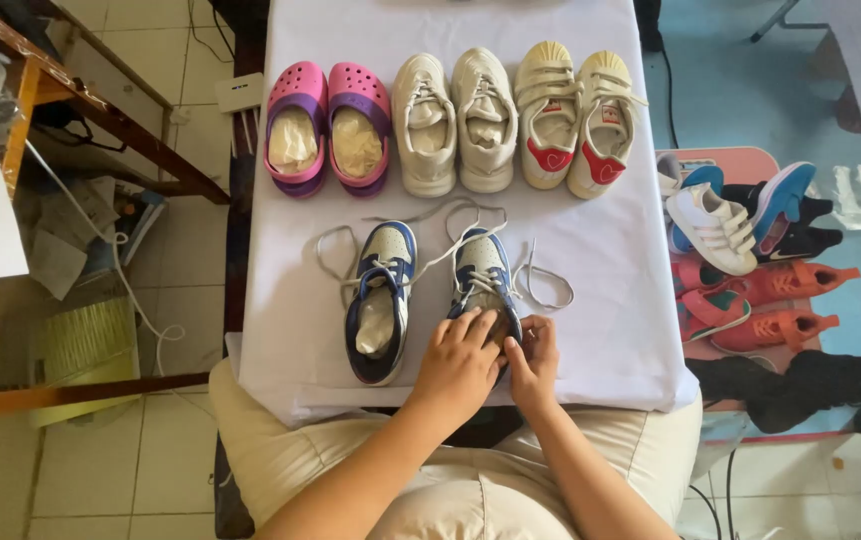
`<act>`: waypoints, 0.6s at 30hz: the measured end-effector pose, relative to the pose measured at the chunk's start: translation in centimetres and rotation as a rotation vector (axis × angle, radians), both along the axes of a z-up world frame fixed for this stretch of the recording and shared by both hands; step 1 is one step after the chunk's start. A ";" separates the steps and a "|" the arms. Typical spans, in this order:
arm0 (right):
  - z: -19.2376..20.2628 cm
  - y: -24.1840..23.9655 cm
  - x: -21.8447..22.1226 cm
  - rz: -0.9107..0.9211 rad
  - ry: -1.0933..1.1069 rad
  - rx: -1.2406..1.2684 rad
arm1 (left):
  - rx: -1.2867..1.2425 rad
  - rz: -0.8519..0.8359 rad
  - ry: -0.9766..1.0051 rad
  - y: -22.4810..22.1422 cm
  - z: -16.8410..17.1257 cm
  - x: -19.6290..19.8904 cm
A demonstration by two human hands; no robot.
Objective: The person is threading and tying the laces of a pair of blue and white sneakers on a white cloth-covered table.
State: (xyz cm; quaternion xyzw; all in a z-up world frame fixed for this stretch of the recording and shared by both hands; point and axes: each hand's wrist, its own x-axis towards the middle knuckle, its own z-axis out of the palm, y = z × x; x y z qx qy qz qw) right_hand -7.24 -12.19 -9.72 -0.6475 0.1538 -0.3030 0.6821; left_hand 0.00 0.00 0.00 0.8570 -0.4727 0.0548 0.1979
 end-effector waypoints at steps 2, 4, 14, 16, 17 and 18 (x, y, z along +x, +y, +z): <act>-0.5 0.0 0.0 -0.002 0.001 0.001 | 0.045 -0.010 -0.006 -0.2 -0.1 -0.2; -0.9 -0.1 -0.1 -0.009 0.003 0.001 | 0.088 -0.026 -0.010 -0.8 -0.2 -0.7; -0.5 -0.3 0.1 -0.030 0.088 -0.080 | 0.226 -0.025 0.035 -1.7 -1.4 -1.6; -0.6 -0.1 0.2 -0.014 0.085 -0.082 | 0.243 0.002 0.056 -1.0 -1.5 -1.4; -0.6 -0.1 0.2 -0.015 0.076 -0.089 | 0.241 -0.015 0.047 -0.8 -1.4 -1.3; -0.6 0.0 0.3 -0.015 0.068 -0.096 | 0.238 -0.031 0.039 -0.5 -1.3 -1.2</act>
